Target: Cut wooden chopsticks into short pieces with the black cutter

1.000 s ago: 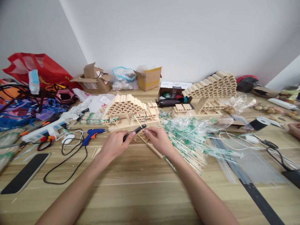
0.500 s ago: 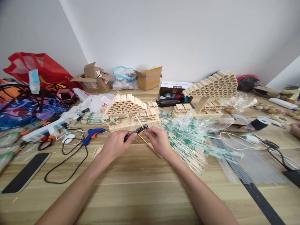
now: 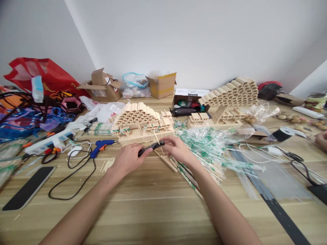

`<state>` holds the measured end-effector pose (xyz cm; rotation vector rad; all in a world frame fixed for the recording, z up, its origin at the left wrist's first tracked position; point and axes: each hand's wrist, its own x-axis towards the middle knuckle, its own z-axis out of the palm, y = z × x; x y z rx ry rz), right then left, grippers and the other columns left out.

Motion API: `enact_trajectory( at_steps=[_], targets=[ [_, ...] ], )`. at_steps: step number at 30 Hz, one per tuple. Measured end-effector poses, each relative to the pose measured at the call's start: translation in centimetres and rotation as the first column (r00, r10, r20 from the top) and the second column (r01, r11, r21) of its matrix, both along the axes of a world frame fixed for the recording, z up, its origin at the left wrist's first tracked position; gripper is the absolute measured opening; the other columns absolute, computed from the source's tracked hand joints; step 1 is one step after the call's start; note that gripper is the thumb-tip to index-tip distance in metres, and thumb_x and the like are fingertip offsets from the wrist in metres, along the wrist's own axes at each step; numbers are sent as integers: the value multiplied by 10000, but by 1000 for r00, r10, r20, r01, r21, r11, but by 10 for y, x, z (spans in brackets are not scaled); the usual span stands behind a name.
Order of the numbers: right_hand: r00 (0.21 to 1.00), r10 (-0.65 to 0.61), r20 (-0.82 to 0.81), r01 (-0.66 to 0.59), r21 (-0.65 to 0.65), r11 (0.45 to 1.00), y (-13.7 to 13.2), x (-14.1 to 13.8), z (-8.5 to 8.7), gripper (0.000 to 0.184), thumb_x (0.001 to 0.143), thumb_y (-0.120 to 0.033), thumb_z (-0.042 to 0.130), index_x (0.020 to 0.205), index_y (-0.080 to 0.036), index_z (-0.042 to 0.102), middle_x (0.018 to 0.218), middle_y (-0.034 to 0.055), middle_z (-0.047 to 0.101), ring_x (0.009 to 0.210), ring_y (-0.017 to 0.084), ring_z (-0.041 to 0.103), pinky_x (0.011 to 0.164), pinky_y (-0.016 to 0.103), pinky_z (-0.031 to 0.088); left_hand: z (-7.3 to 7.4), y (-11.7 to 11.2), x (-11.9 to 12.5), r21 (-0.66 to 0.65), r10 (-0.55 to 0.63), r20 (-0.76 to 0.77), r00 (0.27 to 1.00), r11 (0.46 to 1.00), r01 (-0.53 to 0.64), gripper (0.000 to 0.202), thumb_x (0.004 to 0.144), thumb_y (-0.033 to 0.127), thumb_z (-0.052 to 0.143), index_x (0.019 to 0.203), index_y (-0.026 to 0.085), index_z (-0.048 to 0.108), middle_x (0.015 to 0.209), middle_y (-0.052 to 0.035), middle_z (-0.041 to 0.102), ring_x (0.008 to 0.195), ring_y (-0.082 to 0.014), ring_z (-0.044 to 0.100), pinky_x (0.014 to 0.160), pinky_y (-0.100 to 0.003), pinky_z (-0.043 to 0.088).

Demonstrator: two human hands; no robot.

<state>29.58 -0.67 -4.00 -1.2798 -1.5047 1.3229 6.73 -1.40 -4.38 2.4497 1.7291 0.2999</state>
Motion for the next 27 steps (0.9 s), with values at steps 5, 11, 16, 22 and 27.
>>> enact_trajectory(
  at_steps=[5, 11, 16, 22, 27],
  targets=[
    [992, 8, -126, -20, -95, 995, 0, -3, 2, 261, 817, -390, 709, 952, -167, 726, 946, 92, 744, 776, 195, 710, 610, 285, 597, -4, -4, 7, -1, -43, -33, 999, 999, 43, 728, 1000, 708, 258, 896, 177, 744, 943, -141, 748, 872, -284, 709, 727, -357, 479],
    [998, -8, -56, 5, -63, 998, 1, -6, -6, 317, 831, -479, 741, 832, -166, 692, 713, 33, 694, 602, 148, 673, 576, 276, 605, -8, -7, 12, -41, -44, -29, 999, 998, 43, 787, 986, 743, 200, 895, 178, 740, 915, -148, 752, 876, -319, 718, 717, -394, 490],
    [999, -29, -27, 28, -65, 998, 1, -5, -8, 301, 842, -457, 737, 822, -160, 694, 716, 34, 694, 596, 150, 681, 580, 284, 619, -11, -7, 15, -56, -32, -18, 999, 998, 31, 805, 978, 758, 198, 868, 181, 747, 894, -151, 754, 868, -323, 725, 717, -397, 498],
    [999, -44, -14, 43, -64, 997, 2, -7, -12, 250, 853, -406, 714, 801, -164, 680, 707, 14, 665, 594, 145, 688, 574, 267, 619, -13, -6, 15, -45, -24, -33, 999, 999, 22, 809, 971, 768, 207, 890, 191, 769, 878, -146, 754, 831, -312, 724, 702, -388, 501],
    [999, -52, -10, 51, -76, 996, 2, -8, -12, 215, 870, -372, 695, 812, -166, 675, 708, 16, 668, 597, 141, 684, 573, 263, 620, -14, -6, 15, -44, -28, -47, 999, 999, 26, 851, 965, 778, 178, 899, 182, 781, 868, -156, 753, 832, -319, 726, 696, -390, 502]
  ],
)
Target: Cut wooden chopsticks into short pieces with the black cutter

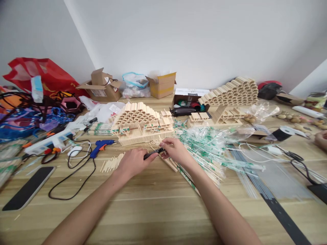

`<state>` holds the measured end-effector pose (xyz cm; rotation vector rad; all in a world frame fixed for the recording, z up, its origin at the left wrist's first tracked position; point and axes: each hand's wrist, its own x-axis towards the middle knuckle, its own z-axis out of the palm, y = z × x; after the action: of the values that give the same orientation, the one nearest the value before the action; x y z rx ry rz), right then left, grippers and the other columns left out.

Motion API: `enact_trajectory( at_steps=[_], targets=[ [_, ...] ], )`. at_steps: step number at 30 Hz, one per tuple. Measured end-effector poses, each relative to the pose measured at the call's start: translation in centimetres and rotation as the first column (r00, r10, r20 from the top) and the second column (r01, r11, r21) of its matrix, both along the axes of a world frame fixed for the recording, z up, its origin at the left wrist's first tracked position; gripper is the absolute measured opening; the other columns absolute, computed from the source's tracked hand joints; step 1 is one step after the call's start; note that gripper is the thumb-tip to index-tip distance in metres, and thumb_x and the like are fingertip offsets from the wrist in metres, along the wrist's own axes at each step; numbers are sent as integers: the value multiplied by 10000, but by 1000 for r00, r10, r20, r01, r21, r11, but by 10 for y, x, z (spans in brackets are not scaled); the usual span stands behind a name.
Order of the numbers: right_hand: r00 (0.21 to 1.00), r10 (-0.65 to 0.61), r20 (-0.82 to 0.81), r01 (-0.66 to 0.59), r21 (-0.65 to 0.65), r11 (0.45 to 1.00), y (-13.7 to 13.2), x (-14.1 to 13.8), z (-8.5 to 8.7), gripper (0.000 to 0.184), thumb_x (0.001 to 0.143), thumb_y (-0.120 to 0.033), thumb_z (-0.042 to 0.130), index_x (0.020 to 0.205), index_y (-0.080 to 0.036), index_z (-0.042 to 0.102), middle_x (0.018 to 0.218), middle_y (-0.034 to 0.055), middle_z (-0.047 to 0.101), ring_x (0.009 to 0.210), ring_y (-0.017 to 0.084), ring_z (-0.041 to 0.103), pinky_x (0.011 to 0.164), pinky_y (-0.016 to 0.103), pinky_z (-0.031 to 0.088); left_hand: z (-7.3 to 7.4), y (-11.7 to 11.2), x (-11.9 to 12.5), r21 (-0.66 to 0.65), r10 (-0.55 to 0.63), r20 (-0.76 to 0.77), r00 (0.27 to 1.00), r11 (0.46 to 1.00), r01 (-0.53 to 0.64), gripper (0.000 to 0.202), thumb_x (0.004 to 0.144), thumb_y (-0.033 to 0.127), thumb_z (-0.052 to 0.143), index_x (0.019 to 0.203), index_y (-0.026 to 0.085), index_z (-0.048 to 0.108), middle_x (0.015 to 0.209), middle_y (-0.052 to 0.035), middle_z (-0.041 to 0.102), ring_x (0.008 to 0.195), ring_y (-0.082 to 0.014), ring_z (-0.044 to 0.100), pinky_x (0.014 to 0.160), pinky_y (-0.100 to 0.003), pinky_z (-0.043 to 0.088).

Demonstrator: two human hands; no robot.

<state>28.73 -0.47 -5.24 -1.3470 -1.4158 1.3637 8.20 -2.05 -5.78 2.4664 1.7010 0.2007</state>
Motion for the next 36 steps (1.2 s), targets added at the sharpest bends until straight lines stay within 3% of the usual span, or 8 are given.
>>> enact_trajectory(
  at_steps=[14, 21, 24, 27, 29, 32, 34, 36],
  targets=[
    [1000, 0, -9, 0, -35, 999, 0, -1, 0, 205, 877, -359, 697, 805, -172, 655, 700, 8, 657, 592, 134, 680, 564, 252, 624, -6, 3, 0, -2, -1, 0, 1000, 1000, 1, 882, 946, 802, 169, 884, 172, 783, 842, -168, 752, 812, -318, 730, 697, -386, 500],
    [994, -98, -40, 100, 47, 994, -3, 0, 5, 289, 871, -487, 710, 882, -211, 625, 822, 21, 680, 665, 185, 722, 626, 320, 646, -3, 15, -11, -8, 128, -18, 992, 992, -128, 830, 957, 779, 231, 889, 142, 759, 877, -209, 756, 804, -339, 728, 705, -390, 483],
    [995, -31, -90, 35, 41, 999, -6, -2, 7, 340, 862, -531, 716, 893, -202, 637, 817, 20, 668, 696, 189, 731, 672, 331, 652, 5, 21, -21, -21, 182, 117, 976, 983, -181, 770, 951, 778, 291, 868, 158, 740, 848, -176, 752, 806, -316, 709, 692, -362, 448],
    [990, 56, -127, -56, 7, 998, -11, -6, 8, 376, 858, -552, 721, 895, -186, 642, 781, 11, 651, 715, 189, 741, 684, 317, 643, 14, 22, -26, -52, 180, 310, 933, 984, -173, 644, 915, 764, 438, 788, 187, 696, 707, -76, 698, 721, -241, 651, 647, -310, 404],
    [982, 124, -142, -128, -15, 992, -14, -10, 7, 394, 862, -565, 714, 895, -178, 643, 782, 10, 651, 716, 182, 742, 673, 299, 633, 17, 20, -26, -48, 145, 453, 880, 989, -139, 547, 899, 703, 534, 764, 192, 676, 655, -22, 652, 662, -191, 598, 626, -283, 388],
    [964, 222, -149, -229, -29, 973, -17, -16, 4, 416, 849, -583, 720, 907, -174, 667, 787, 8, 650, 680, 162, 724, 640, 285, 620, 17, 14, -21, -77, 83, 650, 756, 996, -43, 405, 887, 582, 619, 862, 189, 714, 731, 2, 682, 680, -163, 591, 644, -261, 420],
    [951, 273, -147, -281, -38, 959, -18, -19, 1, 409, 845, -573, 726, 940, -177, 694, 808, 14, 662, 668, 160, 720, 635, 291, 620, 15, 12, -18, -120, 60, 724, 688, 992, 39, 357, 891, 525, 627, 927, 185, 730, 804, -4, 716, 725, -168, 618, 678, -261, 449],
    [949, 291, -121, -297, -36, 954, -19, -21, -3, 359, 870, -529, 708, 975, -186, 715, 840, 26, 686, 679, 168, 729, 643, 302, 621, 14, 11, -17, -142, 48, 740, 671, 986, 86, 335, 905, 490, 609, 924, 179, 729, 818, -9, 720, 738, -170, 623, 694, -267, 456]
  ],
)
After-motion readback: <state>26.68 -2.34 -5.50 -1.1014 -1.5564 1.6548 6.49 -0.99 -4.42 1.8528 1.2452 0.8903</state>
